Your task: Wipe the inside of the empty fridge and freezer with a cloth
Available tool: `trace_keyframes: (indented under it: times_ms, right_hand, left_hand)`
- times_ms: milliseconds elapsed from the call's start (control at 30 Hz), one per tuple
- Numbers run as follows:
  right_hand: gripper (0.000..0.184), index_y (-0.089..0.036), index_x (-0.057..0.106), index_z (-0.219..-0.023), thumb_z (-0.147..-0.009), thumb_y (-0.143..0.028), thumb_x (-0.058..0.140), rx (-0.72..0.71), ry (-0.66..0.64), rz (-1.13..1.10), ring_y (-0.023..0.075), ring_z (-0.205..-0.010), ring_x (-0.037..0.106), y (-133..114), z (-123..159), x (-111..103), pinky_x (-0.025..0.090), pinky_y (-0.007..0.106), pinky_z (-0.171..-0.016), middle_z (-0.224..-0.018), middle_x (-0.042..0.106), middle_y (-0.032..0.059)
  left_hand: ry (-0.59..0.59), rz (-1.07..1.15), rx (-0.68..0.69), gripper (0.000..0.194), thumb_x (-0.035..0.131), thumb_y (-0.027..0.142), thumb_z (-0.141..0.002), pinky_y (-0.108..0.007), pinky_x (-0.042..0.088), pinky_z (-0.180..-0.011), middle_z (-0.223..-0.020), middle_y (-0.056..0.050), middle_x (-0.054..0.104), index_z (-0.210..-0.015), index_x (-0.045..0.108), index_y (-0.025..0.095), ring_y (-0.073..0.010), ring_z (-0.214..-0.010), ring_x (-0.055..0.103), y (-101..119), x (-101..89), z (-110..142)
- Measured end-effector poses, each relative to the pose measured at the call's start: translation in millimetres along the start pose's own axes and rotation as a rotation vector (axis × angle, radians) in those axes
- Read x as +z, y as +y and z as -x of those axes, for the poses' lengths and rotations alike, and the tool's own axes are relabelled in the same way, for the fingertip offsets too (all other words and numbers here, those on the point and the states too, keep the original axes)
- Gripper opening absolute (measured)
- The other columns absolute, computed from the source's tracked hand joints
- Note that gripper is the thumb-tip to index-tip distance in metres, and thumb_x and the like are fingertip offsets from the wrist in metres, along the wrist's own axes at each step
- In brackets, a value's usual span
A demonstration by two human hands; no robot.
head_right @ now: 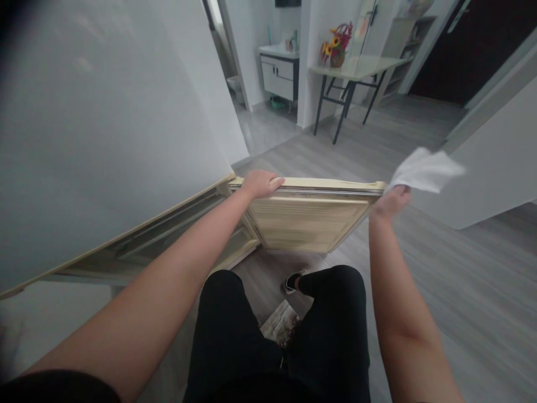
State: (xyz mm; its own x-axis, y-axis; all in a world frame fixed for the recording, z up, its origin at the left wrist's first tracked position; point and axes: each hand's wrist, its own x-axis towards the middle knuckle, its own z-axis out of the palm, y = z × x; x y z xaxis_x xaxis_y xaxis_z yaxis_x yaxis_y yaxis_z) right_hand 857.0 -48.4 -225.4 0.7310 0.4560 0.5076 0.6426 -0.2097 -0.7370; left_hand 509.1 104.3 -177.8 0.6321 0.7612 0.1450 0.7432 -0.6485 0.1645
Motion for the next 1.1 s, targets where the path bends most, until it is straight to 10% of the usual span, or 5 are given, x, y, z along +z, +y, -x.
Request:
trace_keyframes:
  times_ms: [133,367,433,667,1100]
  right_hand:
    - [0.045,-0.007,0.073,-0.091,-0.097,-0.03,0.035,-0.238,-0.275,0.485,0.0235,-0.085,0.058,-31,7,-1,0.037,0.035,-0.086,-0.095,0.072,0.0212]
    - [0.052,-0.01,0.074,-0.096,-0.102,-0.044,0.034,-0.393,-0.513,0.735,0.0305,-0.098,0.066,-52,15,-14,0.04,0.038,-0.088,-0.104,0.074,0.0197]
    - [0.056,-0.01,0.072,-0.1,-0.103,-0.052,0.035,-0.441,-0.557,0.752,0.0325,-0.104,0.066,-51,14,-20,0.041,0.04,-0.091,-0.109,0.073,0.0201]
    - [0.071,-0.011,0.067,-0.113,-0.097,-0.073,0.035,-0.511,-0.696,0.78,0.0378,-0.113,0.063,-50,9,-28,0.041,0.046,-0.097,-0.121,0.069,0.0229]
    - [0.072,-0.009,0.064,-0.116,-0.098,-0.072,0.034,-0.486,-0.71,0.877,0.0387,-0.115,0.061,-58,33,-51,0.042,0.046,-0.095,-0.124,0.066,0.0236]
  left_hand:
    - [0.071,0.035,-0.031,0.063,0.037,0.064,-0.099,-0.042,0.047,-0.09,-0.101,-0.016,0.075,-0.101,0.077,0.015,-0.0306,-0.101,0.068,7,1.1,9]
    - [0.296,0.193,-0.102,0.061,0.04,0.046,-0.102,-0.051,0.022,-0.126,-0.162,-0.016,0.042,-0.155,0.04,0.017,-0.0282,-0.155,0.03,42,53.5,84]
    - [0.102,0.561,-0.236,0.067,0.042,0.046,-0.1,-0.044,0.017,-0.129,-0.172,-0.007,0.025,-0.162,0.026,0.024,-0.0205,-0.16,0.017,59,94.3,143]
    - [-0.438,0.714,-0.657,0.064,0.056,0.063,-0.086,-0.056,0.049,-0.107,-0.125,-0.02,0.071,-0.129,0.065,0.016,-0.04,-0.122,0.066,127,217.9,360]
    - [-0.731,0.892,-0.563,0.099,0.066,0.068,-0.074,-0.048,0.036,-0.121,-0.156,-0.018,0.05,-0.156,0.042,0.018,-0.0377,-0.144,0.048,182,264.3,435]
